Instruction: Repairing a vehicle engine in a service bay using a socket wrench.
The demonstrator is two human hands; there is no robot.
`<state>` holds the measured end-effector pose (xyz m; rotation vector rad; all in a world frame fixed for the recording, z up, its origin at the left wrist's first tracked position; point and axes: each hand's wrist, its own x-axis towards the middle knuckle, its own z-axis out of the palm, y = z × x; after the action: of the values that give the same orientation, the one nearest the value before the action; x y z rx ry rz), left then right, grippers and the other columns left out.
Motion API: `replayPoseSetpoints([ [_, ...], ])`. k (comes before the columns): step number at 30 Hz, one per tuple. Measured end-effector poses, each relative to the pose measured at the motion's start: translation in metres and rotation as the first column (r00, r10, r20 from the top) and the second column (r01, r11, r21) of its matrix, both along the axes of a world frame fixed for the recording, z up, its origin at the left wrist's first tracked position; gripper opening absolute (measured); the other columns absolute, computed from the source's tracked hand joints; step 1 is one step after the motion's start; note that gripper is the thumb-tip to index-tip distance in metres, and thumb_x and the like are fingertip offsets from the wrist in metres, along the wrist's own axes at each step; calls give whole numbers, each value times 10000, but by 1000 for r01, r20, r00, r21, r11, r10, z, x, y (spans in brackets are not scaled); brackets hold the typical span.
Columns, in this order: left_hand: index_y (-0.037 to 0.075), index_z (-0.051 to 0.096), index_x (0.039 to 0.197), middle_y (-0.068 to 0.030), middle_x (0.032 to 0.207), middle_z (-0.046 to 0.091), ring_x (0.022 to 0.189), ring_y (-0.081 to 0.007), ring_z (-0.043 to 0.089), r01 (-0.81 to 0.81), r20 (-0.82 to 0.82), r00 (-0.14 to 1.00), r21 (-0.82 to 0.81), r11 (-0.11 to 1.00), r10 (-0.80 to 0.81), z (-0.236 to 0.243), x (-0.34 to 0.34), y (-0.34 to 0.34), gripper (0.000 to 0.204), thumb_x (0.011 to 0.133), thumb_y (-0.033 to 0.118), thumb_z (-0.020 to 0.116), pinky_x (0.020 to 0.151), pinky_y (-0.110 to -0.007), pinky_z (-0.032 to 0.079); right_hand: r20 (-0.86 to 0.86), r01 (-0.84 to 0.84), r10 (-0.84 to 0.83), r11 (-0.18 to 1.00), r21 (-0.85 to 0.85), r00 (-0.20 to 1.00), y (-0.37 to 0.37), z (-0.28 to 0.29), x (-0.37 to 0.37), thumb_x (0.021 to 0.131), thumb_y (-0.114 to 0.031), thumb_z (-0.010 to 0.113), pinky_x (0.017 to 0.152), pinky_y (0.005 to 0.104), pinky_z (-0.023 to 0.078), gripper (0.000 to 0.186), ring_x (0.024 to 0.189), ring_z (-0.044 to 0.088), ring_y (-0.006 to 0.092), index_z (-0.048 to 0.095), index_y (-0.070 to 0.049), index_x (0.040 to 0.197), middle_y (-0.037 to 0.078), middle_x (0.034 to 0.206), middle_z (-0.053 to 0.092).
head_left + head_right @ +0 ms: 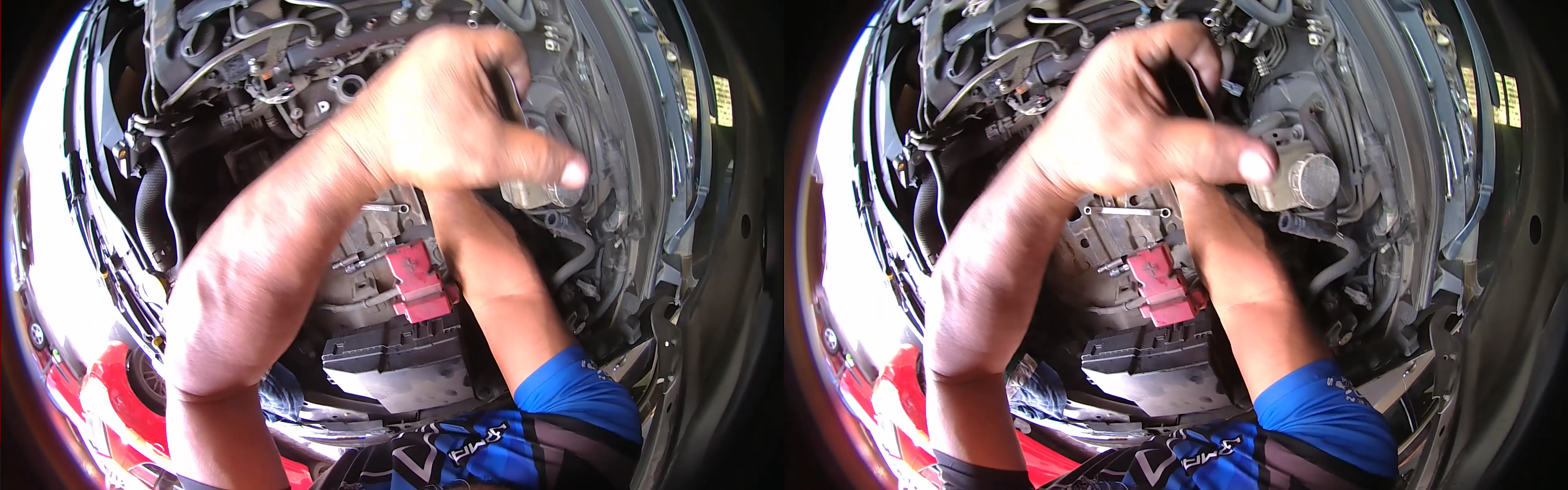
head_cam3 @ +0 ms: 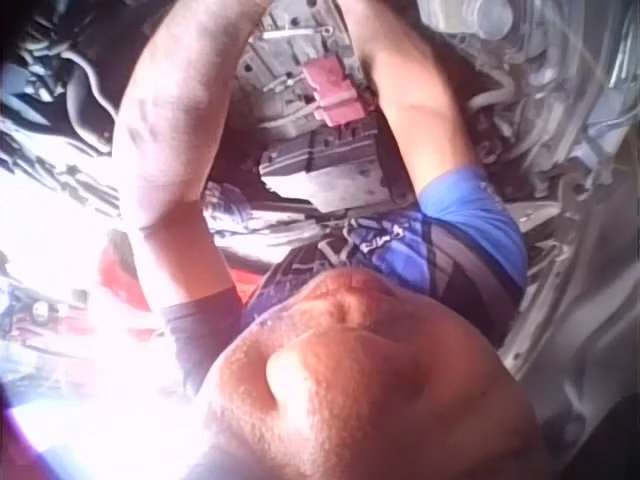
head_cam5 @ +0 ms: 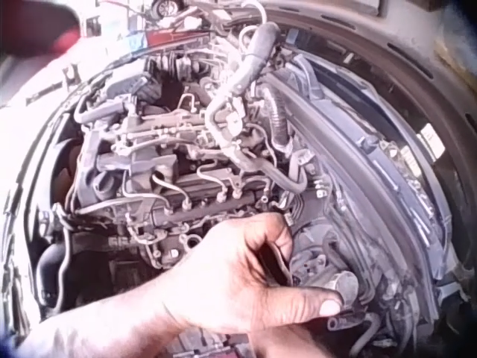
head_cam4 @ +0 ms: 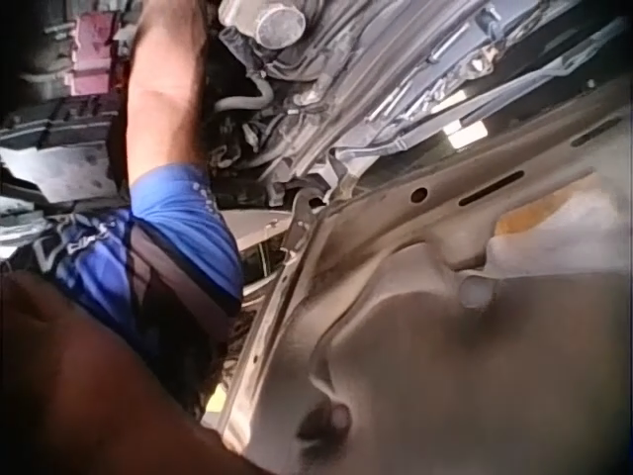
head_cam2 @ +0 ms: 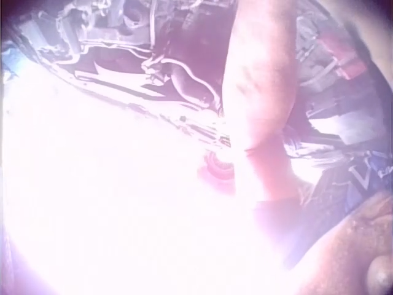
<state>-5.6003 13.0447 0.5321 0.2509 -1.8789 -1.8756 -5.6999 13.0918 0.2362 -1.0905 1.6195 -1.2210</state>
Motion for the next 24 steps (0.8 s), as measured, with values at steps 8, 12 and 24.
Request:
replayPoseSetpoints([
  [8, 33, 537, 727, -20, 626, 491, 604, -96, 470, -256, -58, 967, -136, 957, 250, -5, 12, 15, 253, 651, 131, 758, 529, -283, 421, 157, -89, 74, 992, 90, 985, 0, 20, 19, 896, -204, 629, 1040, 395, 411, 510, 1207, 493, 236, 455, -22, 1341, 127, 1305, 515],
  [12, 23, 532, 709, -41, 617, 487, 601, -100, 470, -272, -144, 956, -115, 956, 255, -10, 18, 14, 240, 642, 121, 742, 533, -287, 431, 224, -130, 94, 980, 148, 970, -2, 33, 18, 892, -202, 637, 1021, 391, 422, 502, 1179, 507, 228, 467, -18, 1327, 119, 1278, 531],
  [24, 16, 543, 714, -151, 644, 567, 573, -320, 582, -314, -220, 936, -169, 934, 275, -18, 29, 15, 253, 605, 163, 716, 551, -387, 480, 400, -172, 33, 933, 316, 916, -11, 50, 31, 879, -197, 662, 966, 379, 456, 476, 1094, 551, 202, 502, -7, 1285, 95, 1196, 579],
])
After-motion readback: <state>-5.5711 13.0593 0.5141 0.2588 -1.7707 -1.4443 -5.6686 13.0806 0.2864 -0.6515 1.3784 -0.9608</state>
